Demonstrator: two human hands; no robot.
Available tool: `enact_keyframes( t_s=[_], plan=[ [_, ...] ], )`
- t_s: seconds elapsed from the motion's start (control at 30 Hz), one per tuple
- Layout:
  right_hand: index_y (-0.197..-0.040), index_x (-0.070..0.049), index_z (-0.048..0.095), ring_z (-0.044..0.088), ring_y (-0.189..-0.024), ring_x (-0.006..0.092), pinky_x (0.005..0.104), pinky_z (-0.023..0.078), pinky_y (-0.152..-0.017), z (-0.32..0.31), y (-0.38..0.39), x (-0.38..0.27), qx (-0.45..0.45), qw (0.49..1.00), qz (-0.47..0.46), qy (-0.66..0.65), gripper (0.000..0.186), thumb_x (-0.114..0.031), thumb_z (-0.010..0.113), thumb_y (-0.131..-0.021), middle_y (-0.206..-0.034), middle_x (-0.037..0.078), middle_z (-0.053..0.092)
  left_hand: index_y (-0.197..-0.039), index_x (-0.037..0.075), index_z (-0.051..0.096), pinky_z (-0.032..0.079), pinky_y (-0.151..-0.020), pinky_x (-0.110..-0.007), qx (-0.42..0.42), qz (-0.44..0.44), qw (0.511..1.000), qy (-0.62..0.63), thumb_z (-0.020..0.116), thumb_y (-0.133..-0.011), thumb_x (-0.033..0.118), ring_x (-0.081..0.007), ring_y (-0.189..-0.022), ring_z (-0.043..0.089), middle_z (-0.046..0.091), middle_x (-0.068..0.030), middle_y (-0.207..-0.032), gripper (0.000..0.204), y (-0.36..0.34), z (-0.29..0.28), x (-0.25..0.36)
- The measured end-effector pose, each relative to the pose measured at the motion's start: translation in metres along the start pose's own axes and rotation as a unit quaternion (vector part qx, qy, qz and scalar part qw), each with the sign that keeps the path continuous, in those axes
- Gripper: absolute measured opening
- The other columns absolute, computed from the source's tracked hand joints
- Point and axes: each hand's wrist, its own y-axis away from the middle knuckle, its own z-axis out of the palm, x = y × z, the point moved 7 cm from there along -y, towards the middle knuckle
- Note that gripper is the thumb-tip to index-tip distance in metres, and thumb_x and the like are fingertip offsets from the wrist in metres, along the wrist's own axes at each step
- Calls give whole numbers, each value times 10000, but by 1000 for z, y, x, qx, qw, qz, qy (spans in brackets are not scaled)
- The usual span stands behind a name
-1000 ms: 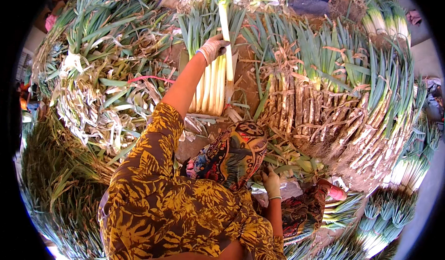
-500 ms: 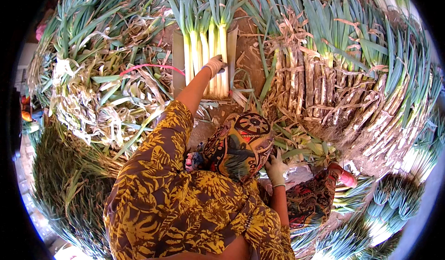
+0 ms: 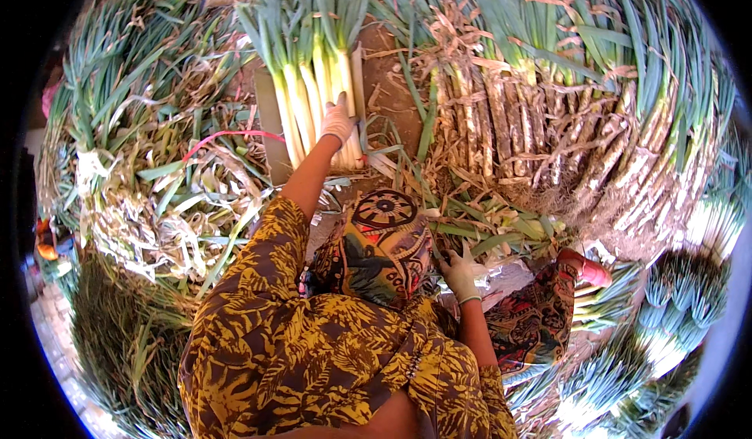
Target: The person is processing leeks by hand, removing the outer layers and placing them into an organized bundle on the floor.
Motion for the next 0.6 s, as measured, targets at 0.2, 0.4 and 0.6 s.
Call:
enact_keyframes(
  t_s=[0.2,0.4,0.6],
  plan=[
    [-1190,-20,617,584,-1083,386,408,460,-907,1,-11,16,47,996,-31,73,417,-273,629,-859,-1148,240,614,-1421,75,320,474,-977,-425,4,-30,1000,10,740,-755,242,-415,-1126,558,447,-280,-1309,805,-3,-3,-4],
    [-1203,3,595,598,-1044,407,415,464,-906,-4,-5,2,132,976,-139,101,436,-278,627,-871,-1082,245,641,-1174,-64,514,518,-832,-410,-48,-67,993,89,705,-750,212,-347,-969,645,632,-243,-1062,541,-35,4,-18],
    [-1173,-11,607,633,-902,403,430,490,-812,-1,-8,6,34,999,-29,-10,410,-250,648,-842,-960,253,667,-1078,-99,534,510,-568,-357,-29,6,933,359,755,-699,164,-240,-628,615,631,-161,-770,511,-54,-34,-32]
  ],
)
